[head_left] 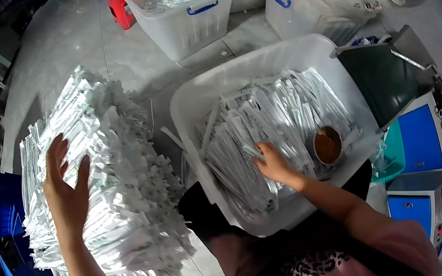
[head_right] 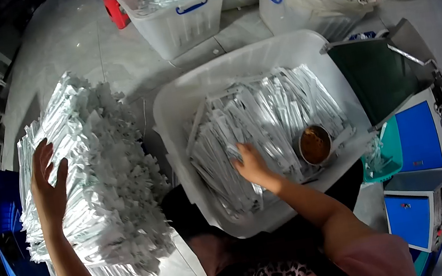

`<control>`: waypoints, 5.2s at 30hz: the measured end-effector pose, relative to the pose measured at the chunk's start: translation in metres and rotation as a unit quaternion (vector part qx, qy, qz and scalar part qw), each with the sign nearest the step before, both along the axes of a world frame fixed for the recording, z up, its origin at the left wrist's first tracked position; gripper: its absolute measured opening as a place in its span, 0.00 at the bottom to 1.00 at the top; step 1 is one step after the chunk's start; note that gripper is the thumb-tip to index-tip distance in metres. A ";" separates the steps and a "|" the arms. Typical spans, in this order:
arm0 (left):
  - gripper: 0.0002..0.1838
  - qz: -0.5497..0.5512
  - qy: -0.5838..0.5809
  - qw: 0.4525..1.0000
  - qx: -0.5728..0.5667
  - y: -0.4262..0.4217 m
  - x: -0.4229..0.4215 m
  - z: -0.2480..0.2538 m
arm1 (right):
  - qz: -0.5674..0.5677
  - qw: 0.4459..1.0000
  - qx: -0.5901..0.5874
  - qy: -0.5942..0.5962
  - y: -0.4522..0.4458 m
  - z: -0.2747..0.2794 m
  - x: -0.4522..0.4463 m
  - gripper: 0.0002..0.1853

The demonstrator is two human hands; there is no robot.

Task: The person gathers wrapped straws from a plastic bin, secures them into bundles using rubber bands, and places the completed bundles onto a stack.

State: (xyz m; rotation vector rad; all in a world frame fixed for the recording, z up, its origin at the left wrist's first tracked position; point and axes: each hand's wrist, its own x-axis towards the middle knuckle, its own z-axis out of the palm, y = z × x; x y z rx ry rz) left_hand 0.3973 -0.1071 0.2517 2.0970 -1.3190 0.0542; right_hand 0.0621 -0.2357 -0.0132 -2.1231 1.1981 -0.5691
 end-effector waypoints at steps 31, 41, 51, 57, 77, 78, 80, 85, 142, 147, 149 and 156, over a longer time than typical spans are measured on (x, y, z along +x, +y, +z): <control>0.43 0.120 0.350 0.894 0.254 -0.073 -0.279 -0.356 | -0.060 0.990 0.127 0.008 0.016 -0.065 -0.028 0.22; 0.28 0.170 0.751 0.624 0.136 -0.074 -0.257 -0.338 | -0.079 0.948 0.306 -0.045 0.003 -0.091 -0.023 0.31; 0.29 0.131 0.642 0.682 0.326 -0.082 -0.234 -0.334 | -0.104 0.769 0.593 -0.213 0.008 -0.070 -0.023 0.20; 0.33 0.097 0.563 0.776 0.267 -0.065 -0.244 -0.385 | -0.055 0.970 0.198 0.128 0.025 -0.084 -0.020 0.27; 0.14 -0.002 0.923 0.384 0.034 -0.069 -0.240 -0.327 | -0.098 0.987 0.125 -0.036 0.029 -0.029 -0.017 0.17; 0.12 0.014 0.893 0.449 0.023 -0.070 -0.249 -0.316 | -0.115 0.988 0.092 -0.052 0.031 -0.029 -0.021 0.16; 0.12 0.050 0.888 0.454 0.044 -0.071 -0.250 -0.324 | -0.117 0.984 0.125 -0.035 0.035 -0.031 -0.030 0.15; 0.13 0.094 0.820 0.564 0.019 -0.060 -0.250 -0.312 | -0.080 0.967 0.234 -0.064 0.031 -0.037 -0.036 0.21; 0.19 -0.107 0.722 0.683 0.030 -0.039 -0.225 -0.224 | 0.090 0.903 0.419 -0.030 0.022 0.077 -0.040 0.21; 0.27 -0.232 0.807 0.540 -0.051 -0.040 -0.241 -0.182 | 0.178 0.802 0.530 -0.211 0.023 0.099 -0.061 0.38; 0.30 -0.262 0.840 0.465 -0.097 -0.042 -0.239 -0.173 | 0.190 0.793 0.546 -0.191 0.027 0.076 -0.075 0.33; 0.30 -0.248 0.951 0.181 -0.006 -0.040 -0.282 -0.221 | 0.049 0.754 0.650 -0.083 0.071 0.057 -0.107 0.11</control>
